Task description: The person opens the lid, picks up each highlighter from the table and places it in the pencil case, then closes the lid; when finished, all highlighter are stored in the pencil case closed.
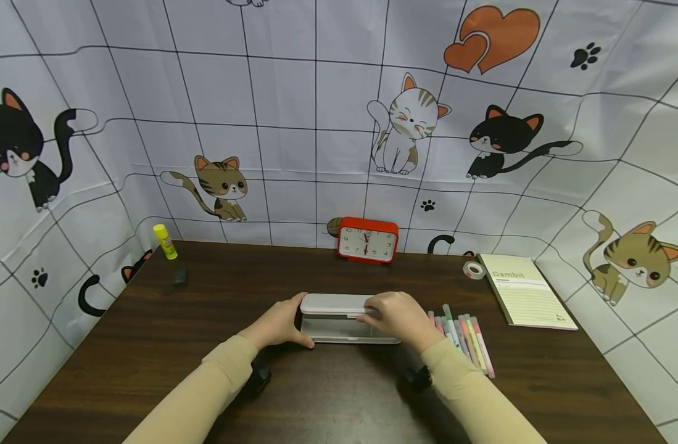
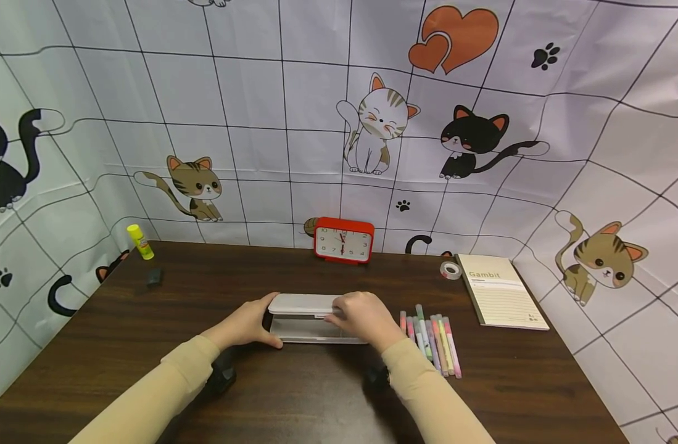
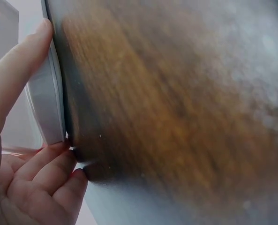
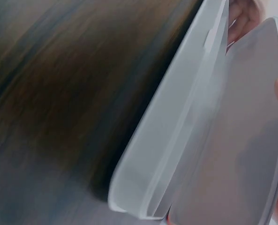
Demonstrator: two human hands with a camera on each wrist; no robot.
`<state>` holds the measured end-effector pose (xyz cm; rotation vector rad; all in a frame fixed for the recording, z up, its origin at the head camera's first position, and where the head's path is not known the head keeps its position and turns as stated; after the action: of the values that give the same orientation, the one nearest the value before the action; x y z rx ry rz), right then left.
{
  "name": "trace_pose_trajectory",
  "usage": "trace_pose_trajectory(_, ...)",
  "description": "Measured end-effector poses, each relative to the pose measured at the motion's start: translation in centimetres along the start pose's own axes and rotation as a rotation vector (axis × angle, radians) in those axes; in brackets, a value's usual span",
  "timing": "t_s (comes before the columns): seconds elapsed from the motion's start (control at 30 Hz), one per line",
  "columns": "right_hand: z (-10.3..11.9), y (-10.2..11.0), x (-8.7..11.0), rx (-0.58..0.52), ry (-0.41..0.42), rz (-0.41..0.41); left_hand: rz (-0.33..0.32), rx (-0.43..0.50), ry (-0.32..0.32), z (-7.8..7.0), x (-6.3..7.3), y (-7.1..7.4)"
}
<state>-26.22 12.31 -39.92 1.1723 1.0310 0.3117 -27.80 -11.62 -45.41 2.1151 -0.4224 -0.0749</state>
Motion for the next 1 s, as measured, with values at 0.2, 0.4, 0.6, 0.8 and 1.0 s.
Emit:
trace_pose_trajectory(0.2, -0.7, 0.3, 0.5, -0.003, -0.033, 0.004, -0.001, 0.006, -0.002, -0.1, 0.0, 0.1)
trace_pose_trajectory(0.4, -1.2, 0.8, 0.9, -0.011, -0.066, -0.018, -0.01, 0.016, -0.002, 0.0, 0.1, 0.1)
trace_pose_trajectory(0.6, -1.6, 1.4, 1.2, 0.002, -0.087, -0.038, -0.018, 0.021, -0.006, 0.2, 0.0, 0.0)
trace_pose_trajectory(0.8, -2.4, 2.2, 1.8, 0.006, -0.106, -0.046, -0.01, 0.007, 0.011, 0.2, -0.1, 0.0)
trace_pose_trajectory(1.0, -3.3, 2.7, 2.6, 0.014, -0.152, -0.037, 0.0, 0.001, 0.027, 0.2, 0.1, -0.1)
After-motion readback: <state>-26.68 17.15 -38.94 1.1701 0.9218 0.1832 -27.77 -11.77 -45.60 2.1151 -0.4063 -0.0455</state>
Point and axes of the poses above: each hand's wrist, its own x-axis away from the middle knuckle, its own y-axis out of the back of the hand, z = x × y, the point moved 3 cm from there along -x, towards the middle knuckle, and after that the axes turned 2 degrees about y, right-handed, at the moved point
